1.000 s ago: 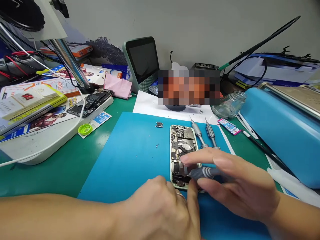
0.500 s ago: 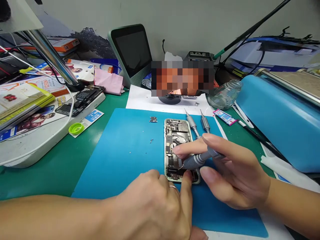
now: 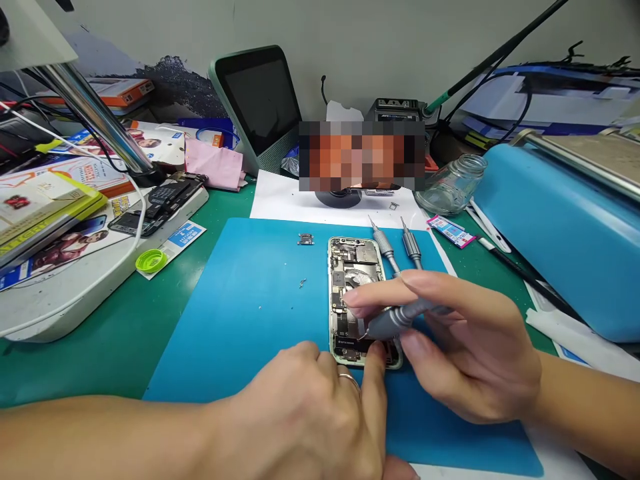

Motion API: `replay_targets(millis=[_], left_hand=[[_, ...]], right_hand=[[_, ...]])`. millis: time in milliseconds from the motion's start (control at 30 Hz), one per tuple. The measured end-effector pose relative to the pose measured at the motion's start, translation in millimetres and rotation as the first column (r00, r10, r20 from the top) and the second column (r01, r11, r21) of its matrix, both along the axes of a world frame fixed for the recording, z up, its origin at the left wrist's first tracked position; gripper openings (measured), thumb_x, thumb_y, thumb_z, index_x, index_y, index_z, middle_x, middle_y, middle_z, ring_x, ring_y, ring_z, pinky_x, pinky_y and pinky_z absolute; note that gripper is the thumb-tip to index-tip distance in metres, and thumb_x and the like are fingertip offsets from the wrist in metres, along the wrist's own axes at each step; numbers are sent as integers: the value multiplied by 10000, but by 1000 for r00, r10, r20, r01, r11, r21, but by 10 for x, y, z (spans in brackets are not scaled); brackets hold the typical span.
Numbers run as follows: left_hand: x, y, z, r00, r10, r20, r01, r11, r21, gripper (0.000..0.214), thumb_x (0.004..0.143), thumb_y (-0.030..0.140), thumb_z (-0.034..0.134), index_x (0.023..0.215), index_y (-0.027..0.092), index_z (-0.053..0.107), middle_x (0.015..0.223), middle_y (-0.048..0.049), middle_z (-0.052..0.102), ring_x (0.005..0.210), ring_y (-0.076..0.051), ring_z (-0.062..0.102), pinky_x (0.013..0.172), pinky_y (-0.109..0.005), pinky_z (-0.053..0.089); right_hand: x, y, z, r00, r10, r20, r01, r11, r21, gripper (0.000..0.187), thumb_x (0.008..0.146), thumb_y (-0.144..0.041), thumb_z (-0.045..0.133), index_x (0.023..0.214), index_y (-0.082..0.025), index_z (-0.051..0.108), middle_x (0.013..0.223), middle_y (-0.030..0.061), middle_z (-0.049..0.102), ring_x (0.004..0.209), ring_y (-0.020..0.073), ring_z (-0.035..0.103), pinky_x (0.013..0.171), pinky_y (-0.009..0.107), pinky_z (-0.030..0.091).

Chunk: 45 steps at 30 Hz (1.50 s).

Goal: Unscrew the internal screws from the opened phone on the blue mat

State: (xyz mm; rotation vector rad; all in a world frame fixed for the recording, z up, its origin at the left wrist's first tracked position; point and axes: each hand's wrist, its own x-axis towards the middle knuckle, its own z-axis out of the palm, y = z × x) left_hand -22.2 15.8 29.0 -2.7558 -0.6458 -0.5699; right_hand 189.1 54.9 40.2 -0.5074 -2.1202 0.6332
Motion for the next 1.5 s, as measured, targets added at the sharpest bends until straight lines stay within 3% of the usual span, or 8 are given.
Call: replay_targets(millis=[433,567,700,800,1067,1200,1300,1500], left_hand=[[12,16,15,1000,-6,7,6,1000,29,603,955,713,589,921,116,662,534,17,584,390,-190,510,343,-356,376],[20,31,-48,999,17,38,-21,992,123,435,1001,538,529,903,130,646,468,31,520,358,-197,460,330,-351,321],[10,99,-110,998,-14,69,1,984,179,159,774,273,725,808,170,607,455,58,505,323,-151,387,319,-330,267],[3,135,-141,998,-38,49,28,980,198,296,675,185,743,947,112,649,484,70,555,338,-139,418,321,-313,291],[87,99,-344,990,24,142,-52,978,200,306,638,191,727,932,153,650,446,57,531,303,-173,408,293,-334,244],[78,115,-324,991,-12,136,-16,978,208,265,627,200,756,841,199,600,428,77,491,304,-148,394,292,-306,250],[75,100,-323,992,8,127,-32,980,195,336,649,208,761,962,149,656,455,66,540,310,-159,413,294,-313,258],[84,86,-352,991,0,134,-28,978,204,287,630,249,808,813,205,591,428,69,487,304,-151,394,297,-300,252]], right_hand=[[2,-7,-22,999,30,-16,-30,1000,5,930,861,86,631,1663,-291,349,1372,91,746,1229,210,758,1014,364,678],[13,-3,-42,999,47,-3,-47,999,-3,913,871,61,589,1674,-266,306,1406,121,731,1224,231,759,1000,384,683],[23,-16,-67,999,49,7,-49,999,3,921,897,41,629,1678,-307,284,1389,99,746,1155,219,784,979,347,685],[28,-30,-74,1000,26,11,-26,1000,12,941,852,80,569,1682,-260,284,1389,116,733,1185,232,776,1012,338,670],[40,-20,-61,998,44,49,-45,999,5,959,859,80,576,1687,-270,242,1362,117,721,1141,223,778,1007,330,670],[44,-28,-45,996,61,63,-62,998,2,959,893,48,621,1685,-321,225,1361,101,726,1124,218,781,993,341,676],[38,-32,-44,998,31,60,-31,1000,0,939,882,65,575,1680,-303,244,1356,101,731,1132,212,785,989,324,675],[12,-23,-41,998,36,60,-37,999,10,961,893,37,639,1682,-333,233,1286,97,746,1053,236,800,937,359,695]])
